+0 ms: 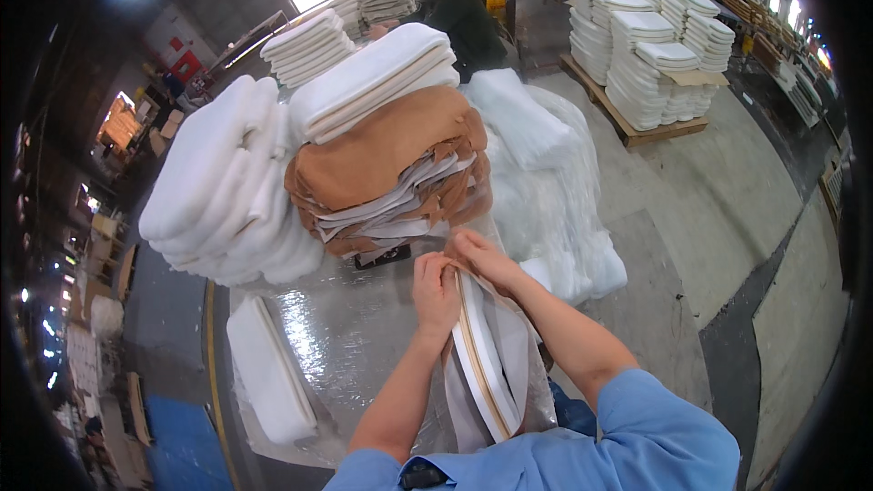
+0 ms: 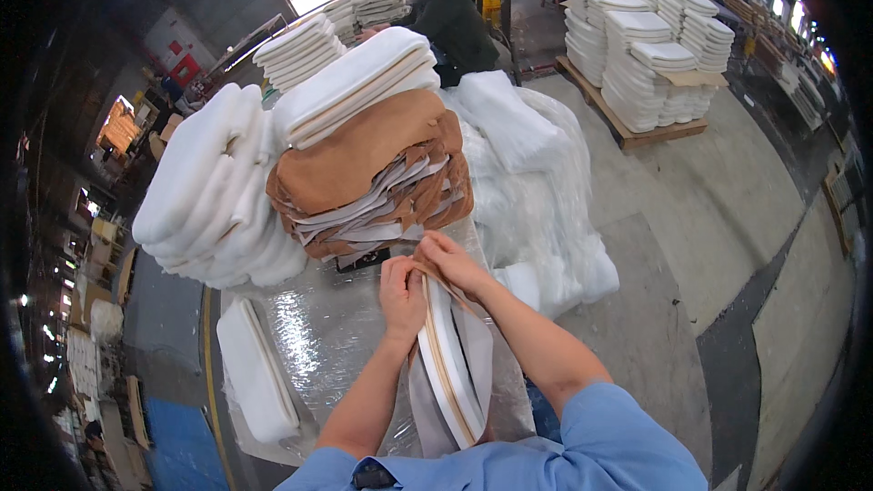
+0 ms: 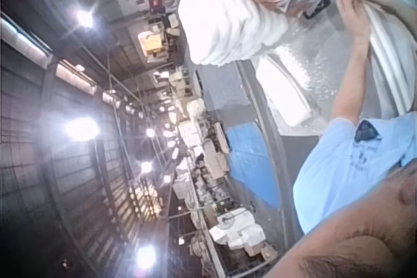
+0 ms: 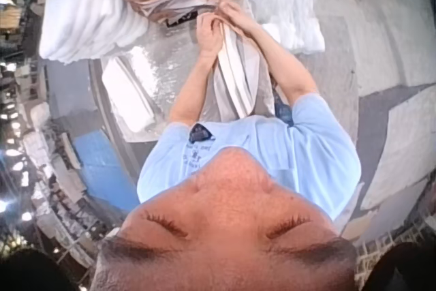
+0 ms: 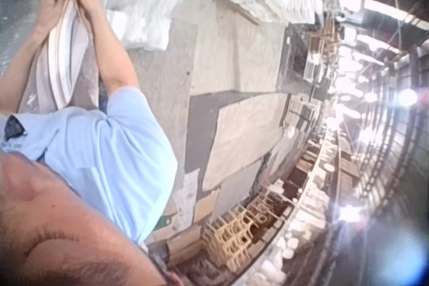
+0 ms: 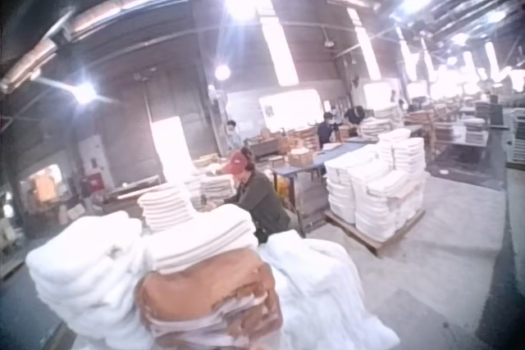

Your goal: The person folds brown cushion covers one at a time on a table, aligning edges and stacking them. The person also handles white cushion covers, folding and stacking them separately.

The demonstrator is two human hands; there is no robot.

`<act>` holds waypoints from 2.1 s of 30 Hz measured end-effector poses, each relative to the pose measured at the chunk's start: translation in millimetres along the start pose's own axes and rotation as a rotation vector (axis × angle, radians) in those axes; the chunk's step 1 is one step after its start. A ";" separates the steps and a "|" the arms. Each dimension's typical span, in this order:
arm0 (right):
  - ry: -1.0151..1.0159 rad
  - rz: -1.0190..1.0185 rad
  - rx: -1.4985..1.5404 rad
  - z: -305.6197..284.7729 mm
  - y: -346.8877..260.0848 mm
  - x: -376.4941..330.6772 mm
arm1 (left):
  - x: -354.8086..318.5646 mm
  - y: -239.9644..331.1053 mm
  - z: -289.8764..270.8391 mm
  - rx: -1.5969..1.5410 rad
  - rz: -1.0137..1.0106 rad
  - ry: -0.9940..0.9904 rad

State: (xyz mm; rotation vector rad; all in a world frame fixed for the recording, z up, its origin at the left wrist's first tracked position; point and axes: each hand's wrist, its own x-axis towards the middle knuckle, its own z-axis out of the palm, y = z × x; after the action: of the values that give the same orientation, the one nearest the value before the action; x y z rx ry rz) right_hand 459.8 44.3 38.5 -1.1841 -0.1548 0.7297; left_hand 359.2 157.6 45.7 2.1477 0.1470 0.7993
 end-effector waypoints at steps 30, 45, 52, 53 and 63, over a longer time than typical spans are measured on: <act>0.017 -0.322 -1.154 15.7 -32.8 -49.2 | -1.5 -25.0 10.3 -0.270 -0.171 0.124; -0.059 -0.138 -0.247 26.7 32.5 51.4 | -140.8 -11.5 -164.6 -0.206 -0.578 0.504; 0.065 -0.205 -0.321 31.1 35.1 50.7 | -369.8 57.0 -208.1 -0.446 -1.166 0.020; 0.087 -0.229 -0.344 37.6 22.3 54.7 | -373.7 62.8 -194.9 -0.528 -1.208 -0.078; 0.256 -0.160 -0.421 -5.1 16.0 -7.0 | -305.2 88.1 -122.9 -0.585 -0.935 0.525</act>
State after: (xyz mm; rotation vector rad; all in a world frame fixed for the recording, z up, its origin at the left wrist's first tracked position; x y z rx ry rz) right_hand 449.9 39.0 24.2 -1.6346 -0.1924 0.4080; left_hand 31.0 71.3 16.7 1.0770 0.9733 0.6837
